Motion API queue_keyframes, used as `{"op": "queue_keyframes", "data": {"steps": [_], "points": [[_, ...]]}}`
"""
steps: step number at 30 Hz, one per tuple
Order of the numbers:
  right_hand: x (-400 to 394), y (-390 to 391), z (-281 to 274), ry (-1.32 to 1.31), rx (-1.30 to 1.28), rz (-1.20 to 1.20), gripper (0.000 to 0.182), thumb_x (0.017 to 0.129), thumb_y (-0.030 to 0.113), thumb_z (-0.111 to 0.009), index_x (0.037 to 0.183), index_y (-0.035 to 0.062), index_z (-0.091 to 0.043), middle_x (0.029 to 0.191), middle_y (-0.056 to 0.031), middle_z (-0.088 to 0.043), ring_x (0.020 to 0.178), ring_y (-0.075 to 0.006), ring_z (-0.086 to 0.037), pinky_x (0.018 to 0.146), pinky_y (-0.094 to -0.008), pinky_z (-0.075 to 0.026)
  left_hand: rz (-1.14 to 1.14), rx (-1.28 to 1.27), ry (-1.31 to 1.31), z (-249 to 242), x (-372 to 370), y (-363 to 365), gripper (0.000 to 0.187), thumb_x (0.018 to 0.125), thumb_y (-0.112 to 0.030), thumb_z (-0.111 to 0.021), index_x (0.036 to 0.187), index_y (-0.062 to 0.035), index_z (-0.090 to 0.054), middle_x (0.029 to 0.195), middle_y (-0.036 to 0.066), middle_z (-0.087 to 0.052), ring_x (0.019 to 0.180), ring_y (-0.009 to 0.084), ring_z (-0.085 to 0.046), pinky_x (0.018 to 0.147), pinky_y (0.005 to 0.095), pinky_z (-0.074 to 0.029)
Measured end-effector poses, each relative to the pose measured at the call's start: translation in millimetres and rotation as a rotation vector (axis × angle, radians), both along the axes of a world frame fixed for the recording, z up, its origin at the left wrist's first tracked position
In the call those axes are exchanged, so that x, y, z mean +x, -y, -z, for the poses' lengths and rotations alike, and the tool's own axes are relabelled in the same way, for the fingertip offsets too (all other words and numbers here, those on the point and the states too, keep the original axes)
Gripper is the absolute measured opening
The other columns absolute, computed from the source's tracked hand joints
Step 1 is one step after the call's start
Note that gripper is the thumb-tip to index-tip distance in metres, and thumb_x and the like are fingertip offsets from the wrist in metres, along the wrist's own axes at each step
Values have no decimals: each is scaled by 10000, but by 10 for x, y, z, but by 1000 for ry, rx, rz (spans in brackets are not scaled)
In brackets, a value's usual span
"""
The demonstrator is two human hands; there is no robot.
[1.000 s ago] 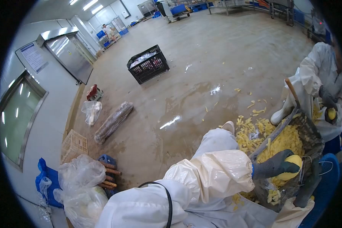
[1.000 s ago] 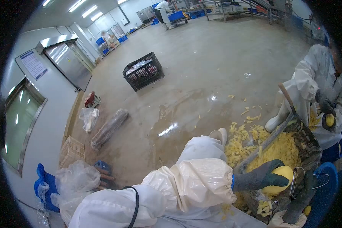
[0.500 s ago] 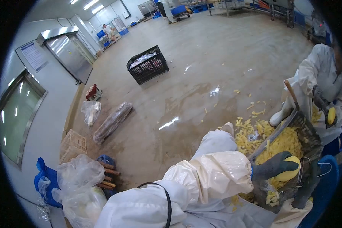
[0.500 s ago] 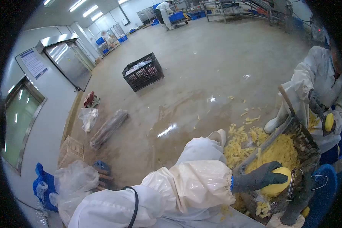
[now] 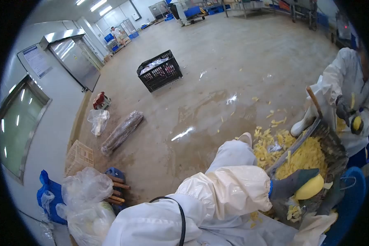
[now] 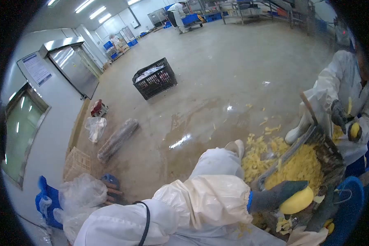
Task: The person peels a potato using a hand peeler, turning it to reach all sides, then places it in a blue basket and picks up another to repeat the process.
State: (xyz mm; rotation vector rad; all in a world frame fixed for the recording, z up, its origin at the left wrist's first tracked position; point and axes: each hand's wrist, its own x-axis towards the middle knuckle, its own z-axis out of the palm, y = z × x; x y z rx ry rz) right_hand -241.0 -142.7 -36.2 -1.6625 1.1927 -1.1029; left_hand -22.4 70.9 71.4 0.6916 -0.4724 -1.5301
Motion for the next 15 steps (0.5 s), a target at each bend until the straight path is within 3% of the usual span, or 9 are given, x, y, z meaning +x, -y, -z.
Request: {"op": "queue_keyframes", "data": {"steps": [1, 2, 4, 6, 8, 10, 12, 14, 15], "points": [[0, 63, 21, -46, -79, 41, 332, 946, 139, -490, 1245, 7, -553, 947, -39, -624, 831, -204, -620, 716, -340, -491, -106, -99, 82, 70, -1, 64, 393, 951, -396, -511, 1050, -34, -631, 892, 71, -680, 715, 132, -649, 642, 264, -532], [37, -16, -69, 115, -47, -13, 333, 944, 137, -491, 1245, 8, -552, 983, -60, -626, 874, -202, -615, 757, -337, -488, -216, -193, 154, 241, -68, 140, 389, 949, -395, -516, 1055, -39, -632, 902, 71, -682, 717, 134, -652, 634, 263, -535], [180, -385, -489, 386, 135, -97, 322, 937, 135, -503, 1227, 10, -562, 1046, -90, -626, 946, -197, -604, 822, -327, -479, -210, -174, 78, 265, -90, 126, 366, 947, -395, -526, 1049, -58, -628, 909, 53, -673, 734, 123, -642, 632, 255, -523], [389, -789, -1000, 640, 423, -96, 298, 926, 135, -527, 1191, 11, -582, 1100, -107, -622, 1005, -190, -593, 869, -315, -468, 31, 32, -194, -40, 51, 34, 330, 946, -395, -536, 1028, -87, -619, 901, 13, -651, 764, 96, -613, 643, 242, -495], [578, -1087, -1350, 783, 548, -108, 240, 907, 154, -585, 1088, 3, -628, 1078, -94, -636, 955, -196, -611, 810, -317, -499, 17, 37, -219, 4, 45, 39, 317, 943, -394, -543, 1029, -98, -619, 909, 14, -653, 767, 101, -616, 650, 240, -499], [347, -862, -930, 269, 45, -199, 250, 900, 198, -606, 1063, 11, -640, 1042, -84, -639, 922, -174, -607, 788, -295, -488, 5, 46, -246, 15, 2, 30, 332, 933, -411, -551, 1026, -100, -624, 896, 22, -659, 741, 109, -624, 629, 240, -508], [193, -548, -503, 59, -131, -155, 263, 903, 172, -593, 1105, 7, -628, 1029, -87, -637, 888, -174, -603, 758, -286, -483, 19, 61, -262, -26, -7, -10, 356, 920, -417, -567, 1049, -89, -622, 896, 38, -663, 723, 124, -635, 616, 246, -520], [193, -336, -354, 161, -13, 7, 289, 904, 109, -574, 1167, -5, -609, 993, -91, -630, 837, -189, -598, 708, -299, -483, 86, 81, -269, -81, 49, -33, 362, 909, -364, -598, 1128, -76, -594, 964, 59, -659, 784, 147, -644, 671, 260, -527], [201, -276, -347, 221, 32, 95, 297, 900, 94, -577, 1176, -10, -608, 952, -89, -627, 805, -193, -594, 677, -309, -482, 65, -14, -112, -44, 65, -12, 378, 900, -313, -614, 1184, -70, -560, 1021, 70, -644, 842, 161, -638, 721, 272, -521]]}}
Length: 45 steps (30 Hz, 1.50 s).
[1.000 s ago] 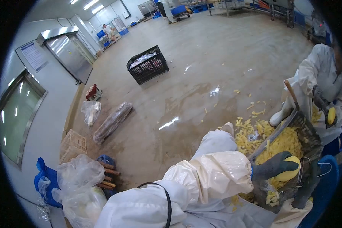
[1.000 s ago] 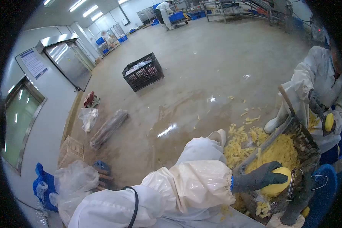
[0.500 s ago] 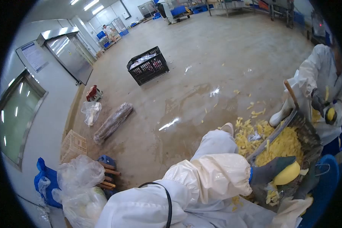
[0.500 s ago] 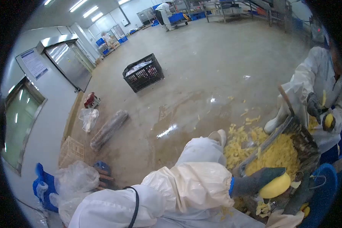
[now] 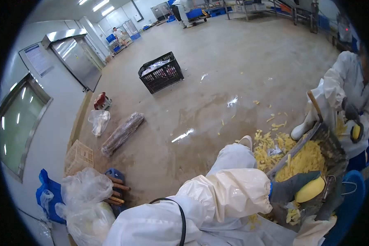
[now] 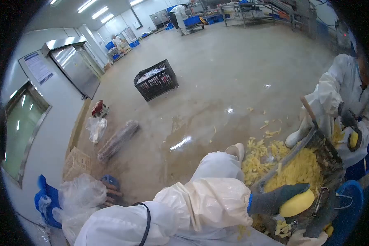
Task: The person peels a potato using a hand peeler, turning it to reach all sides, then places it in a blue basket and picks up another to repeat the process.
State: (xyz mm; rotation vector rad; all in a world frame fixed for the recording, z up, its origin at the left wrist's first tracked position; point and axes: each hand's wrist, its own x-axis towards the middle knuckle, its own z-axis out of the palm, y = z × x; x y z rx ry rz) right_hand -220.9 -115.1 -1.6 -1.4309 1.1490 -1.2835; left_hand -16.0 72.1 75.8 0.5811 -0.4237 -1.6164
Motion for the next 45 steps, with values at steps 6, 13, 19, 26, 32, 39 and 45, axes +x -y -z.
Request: {"op": "queue_keyframes", "data": {"steps": [6, 13, 19, 26, 32, 39, 45], "points": [[62, -295, -413, 406, 273, -174, 325, 851, 203, -656, 1103, 0, -622, 929, -47, -620, 823, -142, -583, 723, -279, -470, -222, -424, 701, 446, -41, 77, 691, 820, -51, -668, 1421, -61, -327, 1292, 112, -518, 1128, 219, -545, 966, 332, -426], [77, -133, -332, 457, 426, -205, 316, 917, 211, -578, 1137, -16, -598, 1006, -74, -627, 891, -145, -602, 789, -287, -486, 26, 90, -211, -7, 1, 17, 438, 894, -426, -605, 1158, -78, -574, 1021, 66, -648, 871, 150, -638, 740, 280, -522], [36, -304, -259, -53, -332, -209, 273, 910, 202, -593, 1080, -8, -633, 979, -73, -629, 861, -137, -597, 748, -269, -495, -246, -126, 188, 153, -54, 7, 379, 912, -473, -554, 1036, -121, -616, 896, 10, -653, 756, 122, -632, 631, 265, -510], [108, -62, -138, 256, 57, -51, 205, 874, 194, -646, 991, 26, -657, 903, -47, -642, 770, -118, -605, 646, -238, -489, -8, -15, -108, 44, -27, 8, 371, 919, -461, -549, 1054, -122, -614, 914, 11, -657, 769, 121, -634, 649, 268, -517], [158, -381, -344, 12, -184, -174, 232, 884, 177, -625, 1060, 26, -642, 946, -72, -637, 805, -149, -612, 695, -267, -492, -1, 96, -304, 11, -99, 22, 365, 925, -451, -545, 1069, -123, -613, 929, 12, -660, 780, 120, -636, 665, 270, -524], [51, -111, -287, 143, 2, -156, 196, 904, 145, -580, 1061, 30, -606, 938, -61, -589, 782, -127, -537, 682, -248, -415, -59, -337, 4, 301, 3, 52, 338, 970, -336, -492, 1225, -118, -534, 1166, 44, -609, 1096, 148, -549, 944, 311, -456], [205, -547, -836, 237, 27, -212, 101, 884, 139, -621, 946, 60, -616, 773, -15, -569, 608, -62, -467, 538, -205, -350, -66, -359, 81, 424, 180, 57, 373, 982, -321, -432, 1284, -104, -465, 1196, 83, -576, 1138, 186, -492, 969, 361, -403]]}}
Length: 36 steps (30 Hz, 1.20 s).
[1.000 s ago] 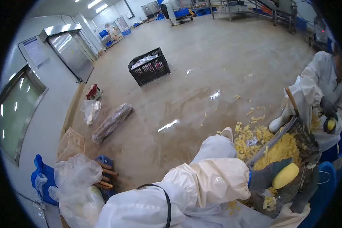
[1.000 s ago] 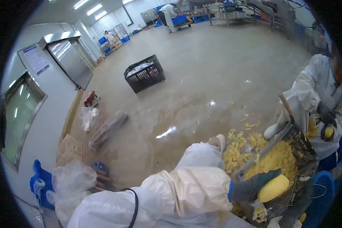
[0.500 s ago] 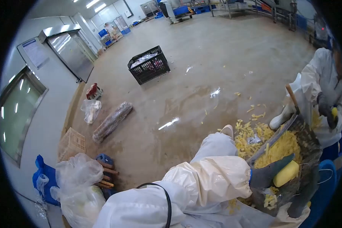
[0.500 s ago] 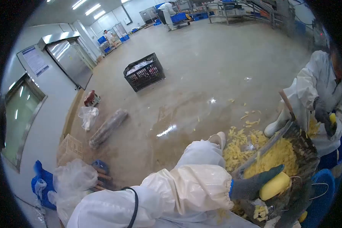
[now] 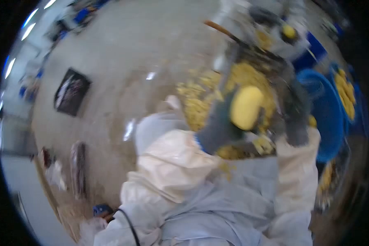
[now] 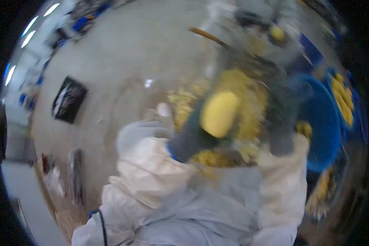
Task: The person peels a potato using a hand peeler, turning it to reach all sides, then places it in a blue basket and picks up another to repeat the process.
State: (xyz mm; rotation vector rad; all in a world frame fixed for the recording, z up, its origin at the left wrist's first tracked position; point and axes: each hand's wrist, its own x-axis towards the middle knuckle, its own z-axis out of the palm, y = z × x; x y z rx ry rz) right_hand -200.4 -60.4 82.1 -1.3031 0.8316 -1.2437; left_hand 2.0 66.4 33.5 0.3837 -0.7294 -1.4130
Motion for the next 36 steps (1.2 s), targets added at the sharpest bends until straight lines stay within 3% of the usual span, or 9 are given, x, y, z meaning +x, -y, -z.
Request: {"op": "queue_keyframes", "data": {"steps": [4, 9, 15, 18, 21, 24, 26, 29, 36], "points": [[266, -391, -320, 96, 101, -79, 61, 870, 136, -649, 870, 80, -622, 662, 16, -555, 491, -19, -420, 442, -176, -307, 373, 559, -436, -385, 38, 9, 595, 879, -619, -476, 1091, -71, -570, 911, 141, -631, 742, 287, -619, 579, 429, -511], [501, -478, -411, 106, 230, 113, 180, 801, 127, -718, 712, 132, -561, 573, 32, -491, 455, -44, -407, 427, -209, -307, 406, 572, -321, -628, -65, -75, 546, 916, -553, -443, 1090, -50, -564, 888, 157, -627, 697, 281, -616, 547, 387, -511], [294, -159, -209, 90, 252, 153, 150, 806, 127, -697, 912, 29, -656, 726, -18, -622, 556, -94, -552, 468, -213, -419, 239, 489, -70, -608, -51, -84, 506, 921, -483, -480, 1138, -32, -555, 918, 153, -634, 725, 247, -634, 595, 354, -529], [390, -546, -622, 135, 341, -34, 173, 802, 191, -686, 742, 69, -579, 517, 1, -448, 398, -67, -377, 388, -214, -285, 81, 499, 108, -675, -124, -134, 484, 914, -426, -528, 1176, -19, -542, 955, 137, -637, 784, 229, -641, 649, 322, -527], [416, -363, -369, 45, 257, 129, 144, 807, 157, -683, 757, 57, -593, 553, -36, -519, 419, -109, -450, 401, -246, -327, 34, 420, 376, -602, -110, -146, 588, 896, -500, -510, 1220, -10, -503, 1008, 146, -613, 792, 222, -623, 652, 349, -522], [58, 177, 265, -547, -525, 237, 121, 853, 42, -588, 953, 14, -651, 822, -97, -663, 715, -183, -621, 612, -301, -477, 22, 297, 471, -681, -66, -162, 543, 947, -424, -471, 1261, 19, -459, 1108, 148, -590, 932, 223, -614, 764, 326, -529], [83, -32, -59, -790, -946, 213, 235, 871, 7, -542, 1084, 4, -641, 988, -110, -673, 870, -215, -636, 728, -323, -502, -330, -300, 841, -17, -64, 0, 632, 803, -391, -678, 1260, 4, -496, 1126, 149, -607, 981, 253, -612, 821, 344, -499], [-147, -56, 41, -722, -897, 143, 258, 880, 19, -539, 1127, 1, -612, 1036, -124, -651, 909, -222, -627, 762, -326, -496, -426, -279, 1212, 47, -24, -313, 960, 619, -364, -844, 1368, 19, -381, 1368, 171, -443, 1258, 315, -431, 1077, 387, -296], [-278, 434, 630, -602, -623, 58, 331, 901, 47, -535, 1227, -7, -544, 1146, -158, -601, 999, -240, -604, 842, -332, -481, -60, 44, 330, 217, -117, 107, 516, 904, -181, -588, 1367, -56, -399, 1305, 120, -487, 1198, 235, -490, 1001, 326, -389]]}}
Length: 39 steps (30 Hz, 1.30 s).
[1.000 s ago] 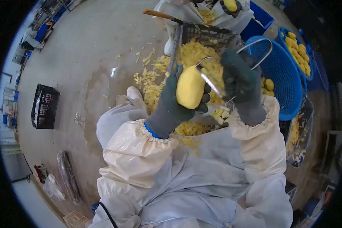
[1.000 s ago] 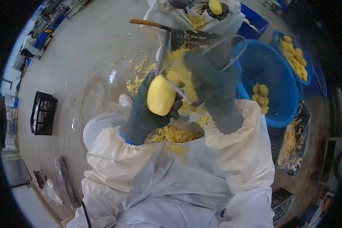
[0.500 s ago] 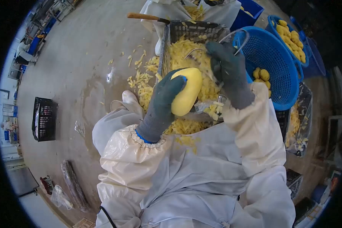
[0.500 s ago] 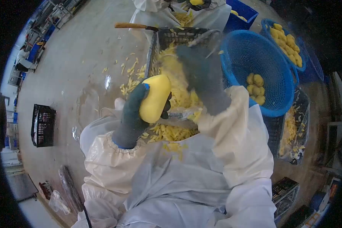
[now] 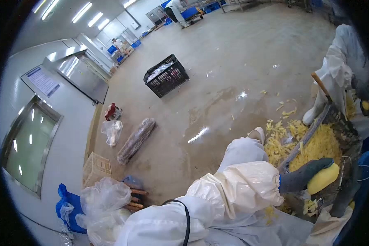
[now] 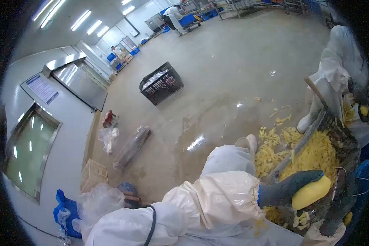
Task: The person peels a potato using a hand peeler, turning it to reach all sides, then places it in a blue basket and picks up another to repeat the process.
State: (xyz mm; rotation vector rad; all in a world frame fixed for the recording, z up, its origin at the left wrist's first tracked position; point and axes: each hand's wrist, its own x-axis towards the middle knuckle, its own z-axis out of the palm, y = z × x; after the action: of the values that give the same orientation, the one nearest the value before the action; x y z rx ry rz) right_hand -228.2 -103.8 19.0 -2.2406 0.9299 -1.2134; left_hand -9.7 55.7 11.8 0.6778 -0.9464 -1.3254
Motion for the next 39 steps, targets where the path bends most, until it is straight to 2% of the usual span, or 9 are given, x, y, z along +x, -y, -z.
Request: {"op": "queue_keyframes", "data": {"steps": [5, 7, 13, 15, 17, 19, 23, 31, 39], "points": [[-68, -2, 16, -107, -105, 24, 383, 914, 65, -533, 1287, -14, -503, 1203, -177, -575, 1053, -250, -589, 896, -332, -467, 164, 333, -548, -548, 53, -113, 415, 963, -221, -509, 1341, -63, -444, 1227, 72, -537, 1145, 132, -504, 959, 264, -411], [-93, 48, 132, -134, -136, 17, 388, 914, 67, -535, 1289, -21, -500, 1190, -173, -580, 1053, -248, -584, 909, -327, -455, 108, 142, -416, -393, 17, -107, 393, 986, -230, -469, 1344, -70, -448, 1222, 60, -541, 1135, 104, -502, 960, 250, -406], [22, -50, 129, 165, 145, -142, 386, 922, 66, -505, 1296, -30, -487, 1203, -154, -558, 1071, -250, -563, 938, -346, -439, 101, 310, -462, -455, 22, -99, 373, 1005, -197, -407, 1358, -77, -434, 1277, 53, -522, 1151, 124, -498, 995, 259, -382], [-4, -21, 156, 118, 111, -127, 383, 938, 89, -479, 1304, -25, -481, 1224, -146, -545, 1084, -249, -554, 947, -350, -436, 101, 294, -439, -347, 14, -62, 369, 1006, -181, -400, 1359, -80, -433, 1281, 54, -521, 1156, 131, -498, 1001, 263, -379], [-40, -5, 125, -52, -8, -74, 380, 957, 120, -451, 1312, -12, -478, 1234, -138, -537, 1093, -242, -547, 951, -348, -434, 8, 144, -224, -215, -12, -35, 367, 1005, -163, -392, 1361, -82, -430, 1286, 57, -518, 1157, 137, -498, 1002, 265, -379], [-51, -34, 77, -129, -21, -60, 379, 969, 143, -435, 1317, 1, -479, 1231, -130, -537, 1098, -233, -543, 952, -344, -433, -180, -113, 198, -60, -46, -17, 367, 1004, -146, -385, 1363, -82, -425, 1295, 60, -512, 1156, 142, -499, 1001, 266, -380], [-43, -32, 107, 98, 260, -152, 374, 963, 123, -446, 1321, 22, -483, 1203, -127, -545, 1080, -225, -550, 929, -335, -443, 105, 226, -370, -318, -9, -74, 364, 1001, -135, -387, 1358, -80, -426, 1284, 68, -515, 1147, 144, -503, 994, 265, -387], [-6, -60, 87, 41, 47, -141, 434, 914, 40, -506, 1345, 22, -462, 1194, -154, -547, 1026, -251, -581, 845, -325, -482, 107, 445, -412, -808, 86, -236, 355, 1006, -155, -392, 1352, -98, -438, 1247, 60, -535, 1128, 137, -514, 976, 253, -399], [-27, -35, 78, -40, -27, -138, 401, 945, 80, -470, 1337, -4, -460, 1180, -177, -562, 1057, -274, -580, 869, -347, -485, 80, 310, -267, -518, 36, -166, 375, 1002, -166, -408, 1370, -95, -421, 1260, 52, -531, 1132, 129, -515, 977, 246, -395]]}}
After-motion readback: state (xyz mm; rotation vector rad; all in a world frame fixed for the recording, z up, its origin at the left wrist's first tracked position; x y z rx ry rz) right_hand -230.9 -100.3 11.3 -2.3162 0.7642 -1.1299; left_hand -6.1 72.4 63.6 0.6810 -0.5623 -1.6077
